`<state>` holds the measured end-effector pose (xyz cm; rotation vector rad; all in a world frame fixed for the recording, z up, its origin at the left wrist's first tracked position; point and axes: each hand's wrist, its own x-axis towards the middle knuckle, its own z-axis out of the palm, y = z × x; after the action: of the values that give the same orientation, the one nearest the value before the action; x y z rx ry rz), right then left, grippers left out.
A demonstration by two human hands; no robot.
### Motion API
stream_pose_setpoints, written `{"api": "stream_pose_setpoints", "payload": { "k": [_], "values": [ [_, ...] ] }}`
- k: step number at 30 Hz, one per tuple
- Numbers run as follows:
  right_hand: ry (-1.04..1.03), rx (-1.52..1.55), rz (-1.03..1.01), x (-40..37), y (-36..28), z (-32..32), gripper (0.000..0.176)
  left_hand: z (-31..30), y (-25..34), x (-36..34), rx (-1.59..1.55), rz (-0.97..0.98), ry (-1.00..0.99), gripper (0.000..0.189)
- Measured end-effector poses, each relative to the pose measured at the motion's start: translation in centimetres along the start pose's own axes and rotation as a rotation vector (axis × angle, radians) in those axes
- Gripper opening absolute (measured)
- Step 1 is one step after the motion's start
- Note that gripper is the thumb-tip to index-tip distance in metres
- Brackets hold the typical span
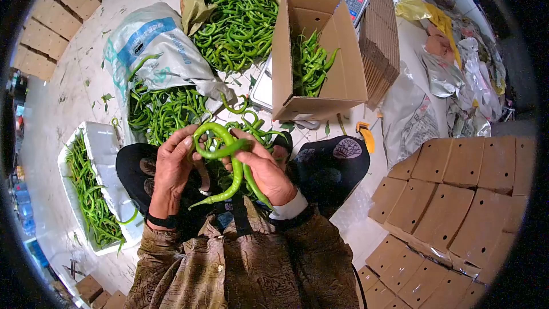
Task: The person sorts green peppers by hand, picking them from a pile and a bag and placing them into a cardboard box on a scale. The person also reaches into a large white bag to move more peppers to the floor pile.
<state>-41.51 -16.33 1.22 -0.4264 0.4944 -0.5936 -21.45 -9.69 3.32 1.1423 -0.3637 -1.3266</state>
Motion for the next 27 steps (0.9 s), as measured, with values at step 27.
{"api": "stream_pose_setpoints", "payload": {
  "k": [27],
  "values": [
    [0.079,-0.215,-0.502,0.9,-14.2,1.4,0.026,0.3,8.6,-2.2,0.174,0.283,-0.002,0.038]
  ]
}}
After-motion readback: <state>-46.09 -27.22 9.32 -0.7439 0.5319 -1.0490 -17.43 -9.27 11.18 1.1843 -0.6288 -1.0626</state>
